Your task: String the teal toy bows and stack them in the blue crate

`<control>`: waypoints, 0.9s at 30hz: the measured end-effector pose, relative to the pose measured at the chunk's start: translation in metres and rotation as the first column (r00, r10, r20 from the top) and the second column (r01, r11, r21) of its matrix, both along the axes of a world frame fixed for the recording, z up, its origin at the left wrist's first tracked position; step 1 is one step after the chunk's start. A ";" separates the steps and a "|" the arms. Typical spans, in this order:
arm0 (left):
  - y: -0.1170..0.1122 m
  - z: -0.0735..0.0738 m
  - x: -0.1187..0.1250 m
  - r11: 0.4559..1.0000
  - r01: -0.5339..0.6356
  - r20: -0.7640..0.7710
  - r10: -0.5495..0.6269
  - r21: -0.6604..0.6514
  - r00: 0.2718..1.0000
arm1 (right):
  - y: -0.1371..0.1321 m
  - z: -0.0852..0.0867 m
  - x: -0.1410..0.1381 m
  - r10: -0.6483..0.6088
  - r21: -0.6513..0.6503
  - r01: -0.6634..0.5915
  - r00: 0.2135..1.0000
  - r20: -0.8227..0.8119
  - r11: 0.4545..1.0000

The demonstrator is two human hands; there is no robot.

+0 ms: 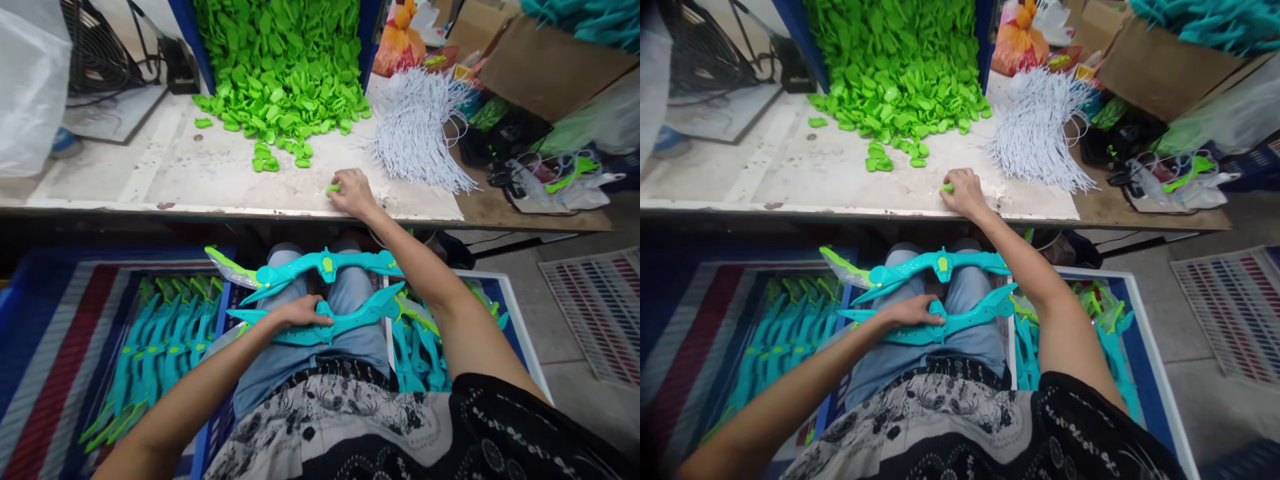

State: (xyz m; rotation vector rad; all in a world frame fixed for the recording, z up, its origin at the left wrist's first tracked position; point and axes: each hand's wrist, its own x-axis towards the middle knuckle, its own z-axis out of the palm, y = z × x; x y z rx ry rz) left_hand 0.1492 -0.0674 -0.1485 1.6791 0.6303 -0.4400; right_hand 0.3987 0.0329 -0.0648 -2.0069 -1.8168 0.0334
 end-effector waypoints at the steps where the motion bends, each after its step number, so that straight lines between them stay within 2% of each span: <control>1: 0.001 0.001 0.000 1.000 -0.006 -0.006 0.006 -0.016 1.000 | 0.002 -0.002 0.000 0.005 -0.026 -0.005 1.000 0.019 1.000; 4: 0.002 0.004 -0.004 0.990 -0.047 -0.001 0.048 -0.130 0.999 | 0.002 -0.009 -0.002 -0.041 -0.043 0.043 0.998 0.041 0.998; 6: 0.004 0.006 -0.005 0.968 -0.081 0.012 0.086 -0.239 0.996 | -0.008 -0.010 -0.006 0.001 0.010 -0.001 1.000 -0.006 1.000; 8: 0.007 0.005 -0.005 0.926 -0.119 0.011 0.131 -0.359 0.991 | -0.033 -0.010 -0.016 0.121 0.057 -0.117 0.989 -0.083 0.992; 11: 0.011 0.000 -0.003 0.856 -0.183 -0.014 0.202 -0.484 0.979 | -0.098 -0.014 -0.039 0.375 0.080 -0.367 0.909 -0.182 0.927; 14: 0.013 -0.006 0.001 0.852 -0.243 -0.036 0.256 -0.463 0.966 | -0.173 -0.032 -0.062 0.557 0.066 -0.557 0.801 -0.219 0.828; 17: 0.013 -0.010 0.004 0.859 -0.240 -0.035 0.252 -0.453 0.967 | -0.222 -0.057 -0.074 0.595 0.046 -0.596 0.787 -0.165 0.802; 19: 0.012 -0.010 0.005 0.854 -0.238 -0.035 0.251 -0.462 0.967 | -0.234 -0.068 -0.077 0.586 0.029 -0.587 0.802 -0.119 0.809; 22: 0.011 -0.008 0.005 0.867 -0.243 -0.026 0.258 -0.435 0.966 | -0.235 -0.076 -0.080 0.566 0.010 -0.567 0.821 -0.077 0.824; 25: 0.011 -0.008 0.003 0.920 -0.148 0.062 0.183 -0.363 0.981 | -0.235 -0.080 -0.085 0.544 0.014 -0.545 0.835 -0.088 0.839; 27: 0.010 -0.009 0.001 0.960 -0.089 0.126 0.127 -0.267 0.984 | -0.239 -0.084 -0.090 0.513 0.022 -0.515 0.847 -0.137 0.857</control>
